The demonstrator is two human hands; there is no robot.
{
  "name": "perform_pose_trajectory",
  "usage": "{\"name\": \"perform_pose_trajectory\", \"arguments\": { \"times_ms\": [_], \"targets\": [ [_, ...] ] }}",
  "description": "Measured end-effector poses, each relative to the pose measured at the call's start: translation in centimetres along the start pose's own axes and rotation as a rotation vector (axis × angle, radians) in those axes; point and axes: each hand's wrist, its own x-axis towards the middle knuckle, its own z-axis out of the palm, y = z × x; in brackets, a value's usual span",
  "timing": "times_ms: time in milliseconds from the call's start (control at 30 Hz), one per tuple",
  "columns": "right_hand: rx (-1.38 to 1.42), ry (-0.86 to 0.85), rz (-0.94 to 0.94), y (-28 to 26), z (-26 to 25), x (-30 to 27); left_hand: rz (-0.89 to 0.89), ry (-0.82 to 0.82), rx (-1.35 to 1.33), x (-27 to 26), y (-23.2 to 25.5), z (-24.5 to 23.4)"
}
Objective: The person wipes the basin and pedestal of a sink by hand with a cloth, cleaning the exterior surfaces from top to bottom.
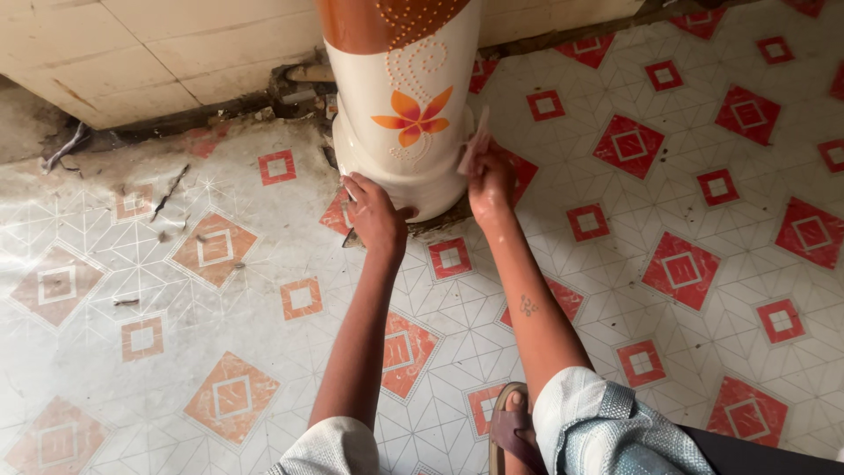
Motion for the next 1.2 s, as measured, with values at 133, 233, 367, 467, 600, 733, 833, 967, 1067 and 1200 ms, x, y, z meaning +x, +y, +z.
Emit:
{"name": "perform_pose_trajectory", "arguments": {
  "times_ms": [133, 233, 367, 467, 600, 733, 833, 967, 1067, 1200],
  "targets": [
    [-0.617, 0.163, -0.321, 2.4, 0.5, -0.5, 0.007, 0.002, -0.003, 0.0, 0.0, 0.0],
    [-0.929, 0.243, -0.547, 2.1, 1.6, -1.0, -0.017, -0.015, -0.001, 0.0, 0.3, -0.4],
    [-1.137, 0.373, -0.580, 1.8, 4.0, -2.3, -0.048, -0.041, 0.002, 0.0, 1.0, -1.2],
    [-1.031, 0.270, -0.584, 2.0, 5.0, -3.6, -0.054, -0.042, -0.032, -0.4, 1.1, -1.6],
    [-0.992, 0.194, -0.565, 2.1, 5.9, -6.7, -0.018, -0.005, -0.052, -0.5, 0.5, -1.2],
    [-1.017, 0.039, -0.461, 1.9, 6.7, -9.8, 0.025, 0.034, -0.070, -0.4, -0.4, -0.3],
    [-0.960, -0.071, -0.487, 1.8, 6.6, -10.6, -0.001, 0.020, -0.075, -0.2, -0.5, 0.2],
    [-0.824, -0.162, -0.390, 0.7, 4.3, -9.4, -0.018, 0.002, -0.083, 0.0, 0.0, 0.0],
    [-0.949, -0.187, -0.332, -0.5, 2.3, -7.2, -0.037, 0.000, -0.095, -0.1, 0.2, 0.0],
    [-1.057, -0.288, -0.394, -2.3, 1.0, -3.8, -0.035, 0.011, -0.082, 0.1, 0.5, 0.1]
  ]
}}
